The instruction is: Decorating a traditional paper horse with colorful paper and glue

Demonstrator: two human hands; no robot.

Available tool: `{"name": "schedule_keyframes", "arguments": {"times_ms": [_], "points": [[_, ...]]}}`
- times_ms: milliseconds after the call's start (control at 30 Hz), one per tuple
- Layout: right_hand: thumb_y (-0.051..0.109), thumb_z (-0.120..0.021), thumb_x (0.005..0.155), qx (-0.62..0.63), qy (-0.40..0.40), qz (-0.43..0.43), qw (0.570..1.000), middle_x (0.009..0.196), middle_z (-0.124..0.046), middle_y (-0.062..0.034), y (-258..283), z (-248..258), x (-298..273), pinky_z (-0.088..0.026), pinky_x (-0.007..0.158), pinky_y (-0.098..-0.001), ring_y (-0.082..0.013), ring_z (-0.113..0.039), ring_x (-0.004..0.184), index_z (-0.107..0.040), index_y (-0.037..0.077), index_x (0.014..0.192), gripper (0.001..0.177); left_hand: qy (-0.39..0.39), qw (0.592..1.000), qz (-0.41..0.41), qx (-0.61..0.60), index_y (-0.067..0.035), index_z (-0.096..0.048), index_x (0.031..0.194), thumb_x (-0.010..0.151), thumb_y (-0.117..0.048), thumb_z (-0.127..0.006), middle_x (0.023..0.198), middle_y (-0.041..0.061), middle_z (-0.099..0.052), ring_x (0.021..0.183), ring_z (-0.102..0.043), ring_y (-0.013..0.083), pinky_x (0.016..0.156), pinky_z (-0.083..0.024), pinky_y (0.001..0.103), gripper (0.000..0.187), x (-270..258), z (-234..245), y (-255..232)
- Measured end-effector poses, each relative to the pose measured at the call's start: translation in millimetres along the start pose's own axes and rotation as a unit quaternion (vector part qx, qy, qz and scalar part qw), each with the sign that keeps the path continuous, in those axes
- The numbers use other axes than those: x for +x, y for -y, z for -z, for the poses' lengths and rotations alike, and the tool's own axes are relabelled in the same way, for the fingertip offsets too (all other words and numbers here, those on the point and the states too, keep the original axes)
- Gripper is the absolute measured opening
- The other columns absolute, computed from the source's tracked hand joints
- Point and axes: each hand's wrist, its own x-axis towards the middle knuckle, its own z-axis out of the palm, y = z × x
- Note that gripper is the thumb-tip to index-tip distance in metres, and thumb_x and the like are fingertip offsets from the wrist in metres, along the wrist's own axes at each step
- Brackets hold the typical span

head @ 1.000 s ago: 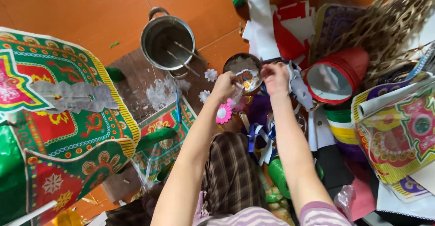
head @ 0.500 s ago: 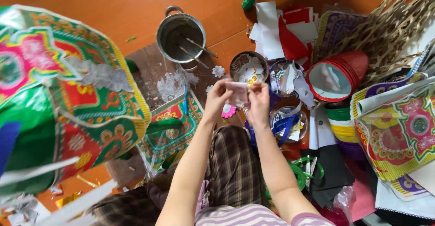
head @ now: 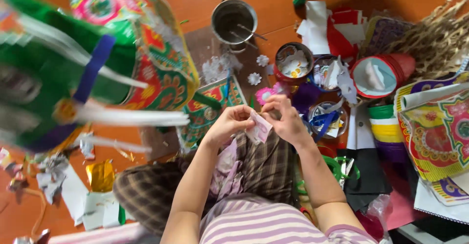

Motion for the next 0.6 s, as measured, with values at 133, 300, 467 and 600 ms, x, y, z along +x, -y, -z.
{"name": "schedule_keyframes", "arguments": {"times_ms": [133, 300, 467, 600], "points": [[-0.008, -0.063, 0.09, 0.456, 0.053, -0.103, 0.882, 0.087, -0.063, -0.0148, -1, -23, 1, -0.057, 0.071, -0.0291, -0.0198, -0.065, 0.076, -0.043, 0.012, 0.122, 0.043, 0.052, 0.995, -0.037, -0.075, -0.004, -0.066, 0.104, 0.072, 0.005, -0.087, 0.084, 0.003, -0.071, 0.07, -0.068, 0.0106, 0.058, -0.054, 0.021, 0.039, -36, 3, 9], [0.0, -0.061, 0.086, 0.719, 0.14, -0.21, 0.647, 0.077, -0.031, 0.0007, 56, -52, 11, -0.035, 0.059, -0.0203, -0.0092, -0.033, 0.063, -0.043, 0.016, 0.12, 0.041, 0.065, 0.985, -0.101, -0.124, -0.008, -0.049, 0.088, 0.066, 0.01, -0.09, 0.074, 0.005, -0.059, 0.06, -0.058, 0.0146, 0.048, -0.042, 0.023, 0.05, -99, 12, 11], [-0.011, -0.063, 0.089, 0.59, 0.265, -0.114, 0.754, 0.077, -0.054, -0.0202, 92, -120, 11, -0.03, 0.04, -0.0163, -0.0087, -0.037, 0.046, -0.041, 0.01, 0.13, 0.051, -0.159, 0.965, -0.157, -0.136, -0.008, -0.048, 0.087, 0.073, 0.016, -0.08, 0.071, 0.007, -0.06, 0.054, -0.056, 0.0124, 0.045, -0.044, 0.022, 0.042, -198, 45, 6], [-0.015, -0.07, 0.084, 0.455, 0.361, -0.021, 0.814, 0.085, -0.07, -0.0208, 129, -169, 12, -0.037, 0.043, -0.0161, -0.0075, -0.05, 0.049, -0.048, 0.005, 0.125, 0.05, -0.289, 0.922, -0.192, -0.172, -0.008, -0.05, 0.082, 0.08, 0.013, -0.076, 0.066, 0.003, -0.054, 0.051, -0.055, 0.0116, 0.046, -0.044, 0.02, 0.034, -242, 84, 15]]}}
